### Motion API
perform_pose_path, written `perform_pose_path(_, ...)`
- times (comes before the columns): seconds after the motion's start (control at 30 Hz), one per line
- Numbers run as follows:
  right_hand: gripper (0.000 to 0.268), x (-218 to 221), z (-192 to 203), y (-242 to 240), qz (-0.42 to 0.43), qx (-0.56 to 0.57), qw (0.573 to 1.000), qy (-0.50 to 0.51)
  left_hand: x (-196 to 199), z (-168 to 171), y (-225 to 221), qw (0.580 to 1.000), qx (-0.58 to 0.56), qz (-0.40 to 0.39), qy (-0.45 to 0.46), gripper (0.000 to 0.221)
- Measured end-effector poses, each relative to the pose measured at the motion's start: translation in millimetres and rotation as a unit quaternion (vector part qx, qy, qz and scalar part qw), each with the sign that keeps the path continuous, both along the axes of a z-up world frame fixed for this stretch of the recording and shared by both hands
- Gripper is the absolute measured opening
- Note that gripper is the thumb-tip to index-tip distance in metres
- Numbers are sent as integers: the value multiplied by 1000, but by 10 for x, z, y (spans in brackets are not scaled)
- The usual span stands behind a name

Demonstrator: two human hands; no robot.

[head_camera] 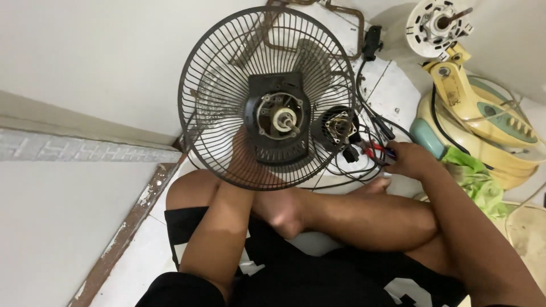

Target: The person disassembles the electric fan and uses a brush to clean its parts.

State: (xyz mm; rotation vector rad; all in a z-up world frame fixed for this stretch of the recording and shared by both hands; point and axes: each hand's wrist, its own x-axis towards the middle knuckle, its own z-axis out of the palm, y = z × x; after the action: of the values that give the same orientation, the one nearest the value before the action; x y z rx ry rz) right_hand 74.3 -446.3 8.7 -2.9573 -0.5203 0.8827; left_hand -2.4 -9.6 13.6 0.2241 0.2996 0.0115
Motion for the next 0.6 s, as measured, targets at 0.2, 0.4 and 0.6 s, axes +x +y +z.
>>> perform_pose_path(0.2,86,-7,-21,11,-4,2,1000,13,-48,288,-50,999,-13,-45,13,37)
perform_pose_path(0.4,76,-5,84,85,-20,15,1000,19,-67,430,-66,996,10,-57,68,34)
perform_pose_path(0.6,69,-9,102,70,-69,12,997,25,-88,569,-105,996,-25,-70,42,33)
